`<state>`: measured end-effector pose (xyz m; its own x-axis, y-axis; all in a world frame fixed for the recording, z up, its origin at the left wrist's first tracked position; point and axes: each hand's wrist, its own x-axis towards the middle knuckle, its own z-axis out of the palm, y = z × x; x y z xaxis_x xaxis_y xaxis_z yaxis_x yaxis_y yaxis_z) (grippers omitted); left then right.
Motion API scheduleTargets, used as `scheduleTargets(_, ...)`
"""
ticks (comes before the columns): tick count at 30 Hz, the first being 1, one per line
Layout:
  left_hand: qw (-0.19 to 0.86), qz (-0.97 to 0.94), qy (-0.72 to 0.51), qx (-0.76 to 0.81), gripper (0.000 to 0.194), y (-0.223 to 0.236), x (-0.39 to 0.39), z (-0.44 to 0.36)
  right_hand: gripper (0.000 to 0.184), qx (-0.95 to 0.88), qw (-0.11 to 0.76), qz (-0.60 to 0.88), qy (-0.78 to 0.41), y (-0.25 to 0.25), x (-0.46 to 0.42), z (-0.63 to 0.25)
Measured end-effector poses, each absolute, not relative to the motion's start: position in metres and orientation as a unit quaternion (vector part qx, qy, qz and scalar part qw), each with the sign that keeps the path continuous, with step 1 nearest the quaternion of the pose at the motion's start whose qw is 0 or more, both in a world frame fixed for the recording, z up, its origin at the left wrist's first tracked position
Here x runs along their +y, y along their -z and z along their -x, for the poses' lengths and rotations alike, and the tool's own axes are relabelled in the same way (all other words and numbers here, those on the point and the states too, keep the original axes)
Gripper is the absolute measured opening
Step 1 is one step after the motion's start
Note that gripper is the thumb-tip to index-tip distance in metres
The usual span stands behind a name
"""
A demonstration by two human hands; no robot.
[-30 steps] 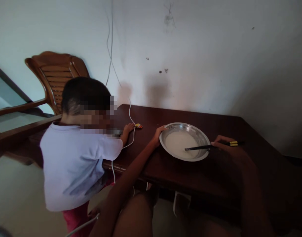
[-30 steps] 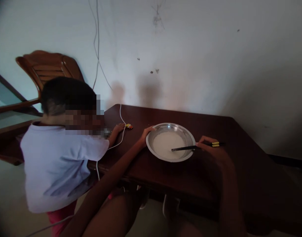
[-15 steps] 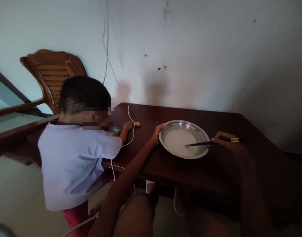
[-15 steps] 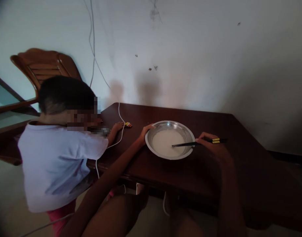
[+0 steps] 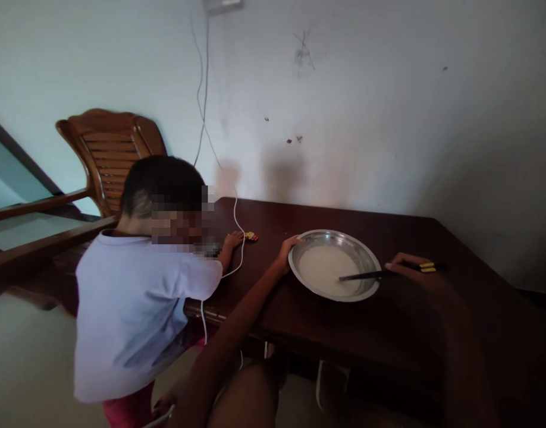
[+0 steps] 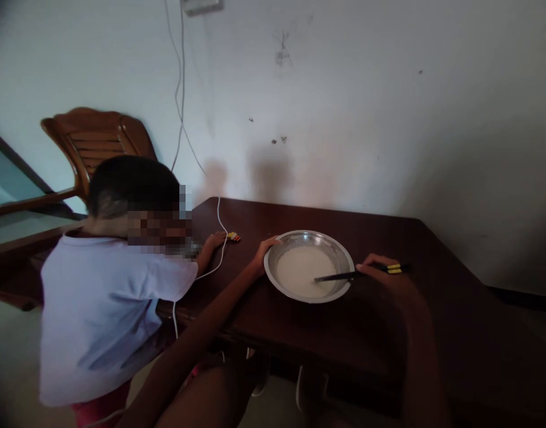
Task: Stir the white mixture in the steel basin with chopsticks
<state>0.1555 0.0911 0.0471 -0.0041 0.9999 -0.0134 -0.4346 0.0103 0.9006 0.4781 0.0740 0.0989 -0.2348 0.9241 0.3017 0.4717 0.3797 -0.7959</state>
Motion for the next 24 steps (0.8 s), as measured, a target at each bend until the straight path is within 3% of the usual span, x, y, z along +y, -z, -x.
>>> scheduleTargets(3,0.607,-0.369,-0.592,0.380,0.032,-0.049,0.091,-0.154,0.054,-0.770,0.375,0.431,-0.284,-0.097,0.073,-0.456)
scheduleTargets(8,0.615,-0.349,-0.593,0.384,0.030,-0.050,0.092,-0.158,0.050,-0.720,0.437,0.492,-0.220,-0.085,0.084,-0.444)
scheduleTargets(13,0.607,-0.347,-0.598,0.392,0.025,-0.045,0.092,-0.159,0.050,-0.646,0.462,0.540,-0.278,-0.079,0.087,-0.481)
scheduleTargets(16,0.608,-0.345,-0.598,0.392,0.024,-0.043,0.093,-0.157,0.049,-0.695,0.416,0.497,-0.311,-0.077,0.086,-0.475)
scheduleTargets(24,0.622,-0.334,-0.596,0.382,0.026,-0.044,0.095,-0.157,0.053,-0.713,0.433,0.504,-0.223,-0.079,0.089,-0.446)
